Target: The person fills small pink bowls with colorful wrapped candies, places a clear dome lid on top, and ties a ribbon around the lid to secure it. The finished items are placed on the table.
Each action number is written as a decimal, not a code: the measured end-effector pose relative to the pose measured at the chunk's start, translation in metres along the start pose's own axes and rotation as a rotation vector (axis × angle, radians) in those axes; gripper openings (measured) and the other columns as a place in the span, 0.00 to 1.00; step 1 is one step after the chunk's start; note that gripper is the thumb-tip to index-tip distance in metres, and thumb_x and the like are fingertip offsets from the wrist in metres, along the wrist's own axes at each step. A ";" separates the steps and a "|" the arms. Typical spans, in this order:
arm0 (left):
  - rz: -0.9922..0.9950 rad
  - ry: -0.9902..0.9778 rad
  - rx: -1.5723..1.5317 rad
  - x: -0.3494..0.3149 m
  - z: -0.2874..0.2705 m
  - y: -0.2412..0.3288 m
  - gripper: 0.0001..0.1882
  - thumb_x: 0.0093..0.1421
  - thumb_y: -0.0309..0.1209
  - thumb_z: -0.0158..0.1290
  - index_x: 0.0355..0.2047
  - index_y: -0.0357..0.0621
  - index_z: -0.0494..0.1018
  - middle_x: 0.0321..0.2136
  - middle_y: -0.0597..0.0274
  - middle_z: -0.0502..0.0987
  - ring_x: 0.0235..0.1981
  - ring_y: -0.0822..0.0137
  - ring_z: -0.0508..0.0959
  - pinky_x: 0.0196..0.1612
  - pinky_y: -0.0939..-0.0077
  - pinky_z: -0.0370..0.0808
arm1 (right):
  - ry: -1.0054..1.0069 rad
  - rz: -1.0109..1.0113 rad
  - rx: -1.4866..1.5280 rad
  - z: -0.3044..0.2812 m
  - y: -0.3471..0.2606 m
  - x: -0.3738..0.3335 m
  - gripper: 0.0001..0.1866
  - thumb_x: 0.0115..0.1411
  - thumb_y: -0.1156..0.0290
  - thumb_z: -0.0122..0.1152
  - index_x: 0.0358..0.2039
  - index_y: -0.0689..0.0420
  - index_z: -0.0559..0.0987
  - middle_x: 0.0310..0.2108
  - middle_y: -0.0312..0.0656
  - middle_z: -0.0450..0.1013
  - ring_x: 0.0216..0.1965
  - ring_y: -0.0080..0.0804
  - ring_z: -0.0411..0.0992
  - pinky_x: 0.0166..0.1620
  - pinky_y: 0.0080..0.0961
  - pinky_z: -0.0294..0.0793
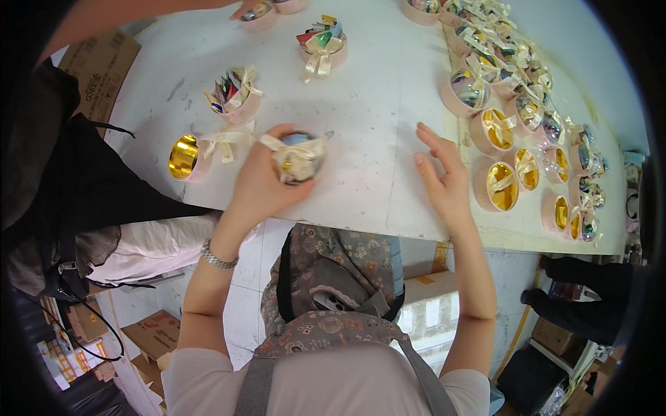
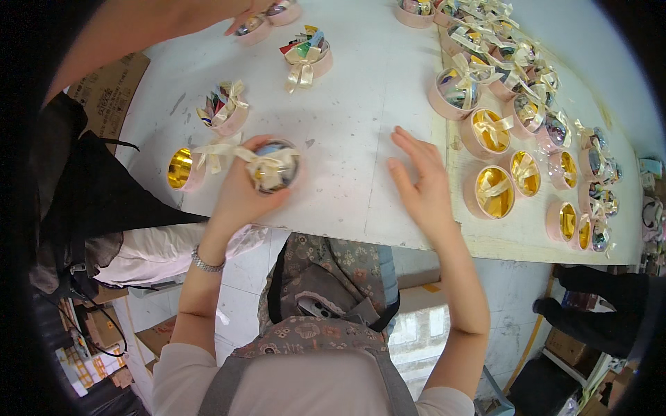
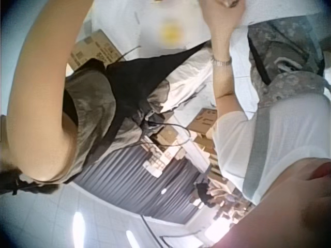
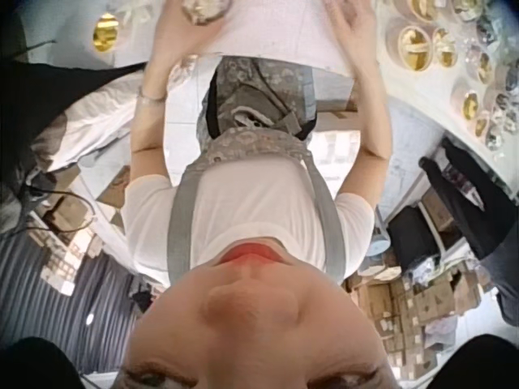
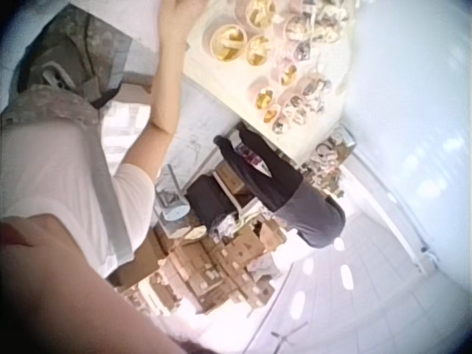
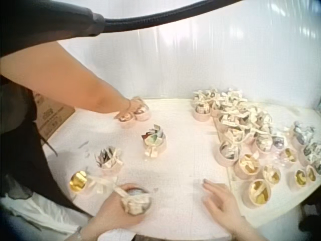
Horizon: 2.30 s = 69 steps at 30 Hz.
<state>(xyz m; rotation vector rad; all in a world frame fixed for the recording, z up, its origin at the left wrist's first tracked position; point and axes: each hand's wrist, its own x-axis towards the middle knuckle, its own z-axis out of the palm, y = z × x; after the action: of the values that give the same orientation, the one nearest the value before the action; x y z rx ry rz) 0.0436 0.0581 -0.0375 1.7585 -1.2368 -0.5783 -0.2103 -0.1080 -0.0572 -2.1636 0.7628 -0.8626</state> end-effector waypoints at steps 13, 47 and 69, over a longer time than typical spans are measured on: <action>0.083 0.698 1.096 -0.004 -0.093 -0.034 0.58 0.40 0.33 0.70 0.66 0.29 0.46 0.62 0.36 0.58 0.62 0.40 0.58 0.64 0.52 0.57 | 0.229 -0.291 -0.546 -0.012 -0.007 0.015 0.12 0.48 0.73 0.67 0.36 0.56 0.81 0.46 0.41 0.77 0.47 0.40 0.72 0.45 0.37 0.73; 0.276 -0.027 0.250 -0.004 0.029 0.000 0.51 0.47 0.43 0.67 0.66 0.38 0.54 0.64 0.42 0.56 0.58 0.45 0.66 0.59 0.58 0.67 | 0.227 0.088 -0.466 -0.026 0.007 0.015 0.28 0.64 0.62 0.56 0.63 0.57 0.64 0.50 0.46 0.72 0.48 0.35 0.71 0.50 0.35 0.70; 0.393 -0.188 -0.209 0.004 0.014 0.016 0.48 0.45 0.41 0.68 0.64 0.42 0.59 0.63 0.54 0.59 0.62 0.55 0.65 0.61 0.60 0.65 | 0.176 0.355 0.295 -0.029 -0.008 0.020 0.26 0.56 0.66 0.70 0.53 0.60 0.74 0.52 0.45 0.71 0.38 0.21 0.73 0.37 0.20 0.75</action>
<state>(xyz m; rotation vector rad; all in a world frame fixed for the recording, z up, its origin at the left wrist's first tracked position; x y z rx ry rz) 0.0262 0.0469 -0.0302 1.2662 -1.5440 -0.6230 -0.2176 -0.1281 -0.0288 -1.6470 1.0020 -0.9182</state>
